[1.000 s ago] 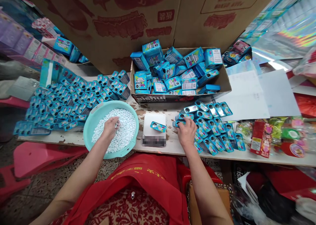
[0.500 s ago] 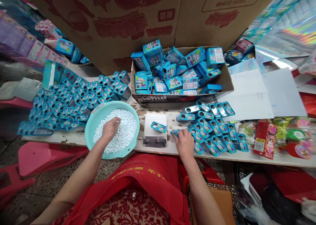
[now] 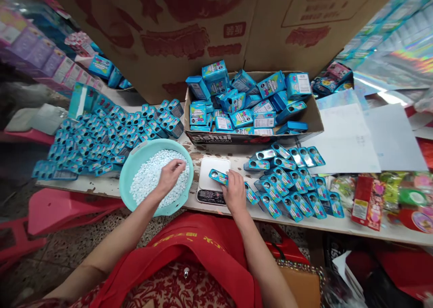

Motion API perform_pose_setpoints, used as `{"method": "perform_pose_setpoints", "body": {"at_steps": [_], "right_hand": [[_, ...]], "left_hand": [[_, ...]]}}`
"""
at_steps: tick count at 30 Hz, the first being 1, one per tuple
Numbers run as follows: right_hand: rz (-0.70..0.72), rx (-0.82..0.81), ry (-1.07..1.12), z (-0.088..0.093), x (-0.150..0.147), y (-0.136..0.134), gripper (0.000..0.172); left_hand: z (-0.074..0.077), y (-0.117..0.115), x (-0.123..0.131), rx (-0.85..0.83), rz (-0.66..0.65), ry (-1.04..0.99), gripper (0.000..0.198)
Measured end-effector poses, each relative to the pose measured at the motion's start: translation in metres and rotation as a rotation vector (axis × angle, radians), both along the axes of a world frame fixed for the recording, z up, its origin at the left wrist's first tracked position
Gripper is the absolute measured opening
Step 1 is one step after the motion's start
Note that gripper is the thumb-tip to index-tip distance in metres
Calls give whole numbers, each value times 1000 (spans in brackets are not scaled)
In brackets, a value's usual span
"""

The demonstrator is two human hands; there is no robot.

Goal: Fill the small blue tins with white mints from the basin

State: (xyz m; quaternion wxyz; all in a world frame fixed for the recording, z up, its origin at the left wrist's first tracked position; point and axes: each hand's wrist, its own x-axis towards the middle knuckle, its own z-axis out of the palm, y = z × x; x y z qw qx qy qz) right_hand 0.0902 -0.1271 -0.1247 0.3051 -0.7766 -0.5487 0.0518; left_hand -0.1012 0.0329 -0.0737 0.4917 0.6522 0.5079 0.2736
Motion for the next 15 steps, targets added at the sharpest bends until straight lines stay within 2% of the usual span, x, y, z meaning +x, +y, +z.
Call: {"method": "perform_pose_setpoints", "body": {"at_steps": [3,7,10,12,15], "right_hand": [[-30,-12,170,10,-4,18,23],[56,139,280,61,-18,37,26],[212,179,217,95,-36,52,28],[291,151,194,103,-48,62,26],[340,95,204,99,-62,71,25]], "left_hand": [[2,-15,20,-179,64,-213,14],[16,-19,25,-511,312,-548,34],[29,-16,20,-705,388,-819,44],[34,-14,15,-786,452,-922,40],[33,-12,8,-860,586,-1015,26]]}}
